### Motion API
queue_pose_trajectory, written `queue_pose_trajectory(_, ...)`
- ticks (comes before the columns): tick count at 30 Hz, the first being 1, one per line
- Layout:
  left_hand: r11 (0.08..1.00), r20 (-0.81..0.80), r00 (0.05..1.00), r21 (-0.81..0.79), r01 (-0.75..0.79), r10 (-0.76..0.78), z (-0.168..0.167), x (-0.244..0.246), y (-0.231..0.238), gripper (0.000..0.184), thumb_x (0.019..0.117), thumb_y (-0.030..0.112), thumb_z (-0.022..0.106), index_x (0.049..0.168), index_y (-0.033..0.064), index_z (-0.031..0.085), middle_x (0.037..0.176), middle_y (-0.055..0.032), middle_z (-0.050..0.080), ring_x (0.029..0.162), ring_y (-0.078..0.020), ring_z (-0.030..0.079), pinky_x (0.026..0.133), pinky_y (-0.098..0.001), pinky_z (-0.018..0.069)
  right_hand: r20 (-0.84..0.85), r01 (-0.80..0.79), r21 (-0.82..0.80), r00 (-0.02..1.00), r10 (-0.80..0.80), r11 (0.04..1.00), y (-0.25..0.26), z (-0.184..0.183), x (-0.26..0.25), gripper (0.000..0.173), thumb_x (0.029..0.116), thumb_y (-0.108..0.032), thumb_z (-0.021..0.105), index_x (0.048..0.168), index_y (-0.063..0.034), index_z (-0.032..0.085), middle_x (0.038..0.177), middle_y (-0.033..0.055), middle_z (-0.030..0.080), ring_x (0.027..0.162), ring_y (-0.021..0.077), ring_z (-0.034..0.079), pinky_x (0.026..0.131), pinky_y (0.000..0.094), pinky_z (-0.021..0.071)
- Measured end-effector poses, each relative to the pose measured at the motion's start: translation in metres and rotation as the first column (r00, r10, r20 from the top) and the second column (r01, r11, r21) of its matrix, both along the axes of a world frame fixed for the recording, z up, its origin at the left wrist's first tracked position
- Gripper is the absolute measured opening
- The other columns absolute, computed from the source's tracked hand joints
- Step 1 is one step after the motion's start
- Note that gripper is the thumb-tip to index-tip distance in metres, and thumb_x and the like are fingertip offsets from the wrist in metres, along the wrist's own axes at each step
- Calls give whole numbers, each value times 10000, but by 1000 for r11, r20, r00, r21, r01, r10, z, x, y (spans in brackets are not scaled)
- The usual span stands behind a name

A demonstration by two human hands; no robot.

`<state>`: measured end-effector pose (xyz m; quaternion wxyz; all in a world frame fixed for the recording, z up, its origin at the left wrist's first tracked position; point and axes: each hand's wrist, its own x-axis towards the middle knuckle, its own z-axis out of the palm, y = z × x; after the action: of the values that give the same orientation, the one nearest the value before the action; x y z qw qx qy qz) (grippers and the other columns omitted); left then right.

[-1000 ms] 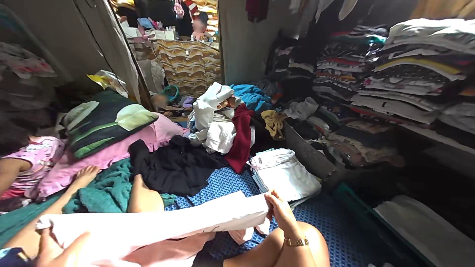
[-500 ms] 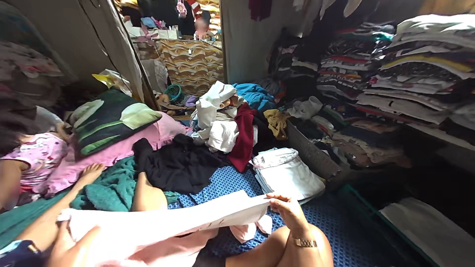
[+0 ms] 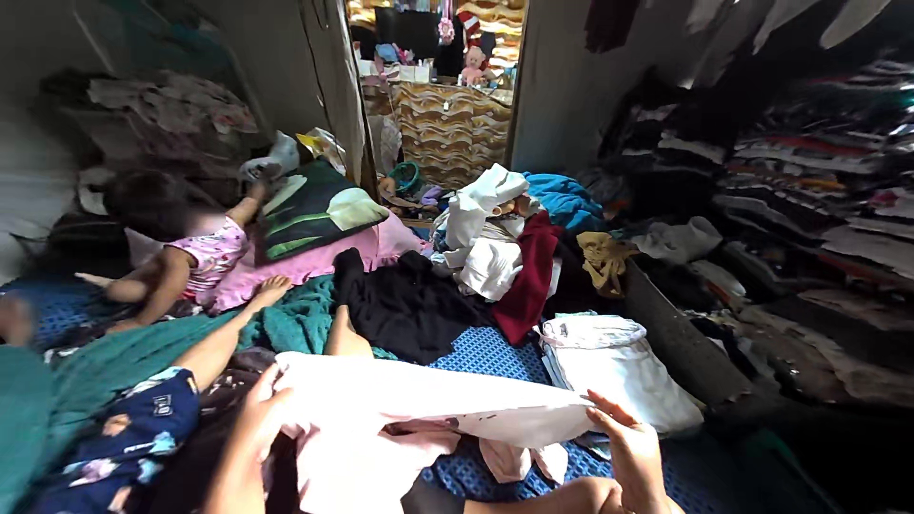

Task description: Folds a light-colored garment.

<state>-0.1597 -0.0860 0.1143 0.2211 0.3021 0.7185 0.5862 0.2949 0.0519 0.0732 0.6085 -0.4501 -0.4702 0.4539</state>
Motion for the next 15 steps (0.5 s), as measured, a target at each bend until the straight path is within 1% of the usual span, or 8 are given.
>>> queue_pose_trajectory(2,998,47,998,-45,-38,40,8,4,1,678,933,-80,571,1556,-57,305,1483,-301,471,1337,-331,512,1101,-454,423,40,13,7,999,-13,1000,0,0,1,300,802,141,571,1063,76,705,947,22,765,861,31,711,792,191,582)
queue_pose_trajectory(4,994,62,993,-55,-94,98,20,12,-1,696,952,-51,584,1575,-25,276,1425,-313,521,1261,-325,562,1048,-444,452,86,55,8,995,-55,998,1,-2,2,305,791,142,579,1065,87,699,941,17,751,833,7,691,775,178,571)
queue_pose_trajectory(6,996,41,996,0,-86,85,12,3,-4,641,958,-21,551,1559,15,332,1401,-281,538,1198,-264,577,990,-406,474,97,85,9,992,-85,996,2,-3,2,296,788,153,590,1059,94,693,942,18,739,821,-7,674,768,171,563)
queue_pose_trajectory(7,996,31,997,33,-77,76,10,1,-5,563,966,-23,542,1512,-6,404,1415,-262,535,1205,-245,571,996,-395,470,98,96,12,990,-97,995,3,-4,3,290,784,156,592,1048,93,692,935,12,738,811,-15,670,757,166,562)
queue_pose_trajectory(9,996,3,998,67,-60,60,5,-2,-5,381,976,-19,528,1354,-62,552,1361,-218,587,1189,-204,581,1003,-374,468,109,116,11,987,-116,993,4,-6,3,277,782,157,601,1034,90,694,926,15,737,795,-19,666,744,162,559)
queue_pose_trajectory(11,999,3,1000,35,-27,27,0,-1,-3,316,984,-13,517,1286,-76,584,1290,-203,619,1134,-189,598,972,-371,480,150,126,-6,981,-124,992,4,-6,2,257,786,154,621,1023,94,700,923,30,732,793,-22,655,749,159,549)
queue_pose_trajectory(13,998,4,999,-55,43,-43,-6,3,-1,360,989,-12,519,1343,-71,544,1283,-237,610,1128,-249,606,964,-418,493,198,126,-13,973,-121,992,4,-7,1,236,784,138,641,1008,94,703,911,37,735,789,-24,659,753,158,551)
queue_pose_trajectory(15,963,-10,988,-224,149,-155,-12,10,-1,534,992,23,566,1501,-27,411,1353,-308,554,1200,-371,587,1002,-518,485,254,124,0,960,-120,992,3,-8,1,215,790,120,652,997,93,705,905,54,732,786,-20,655,750,156,546)
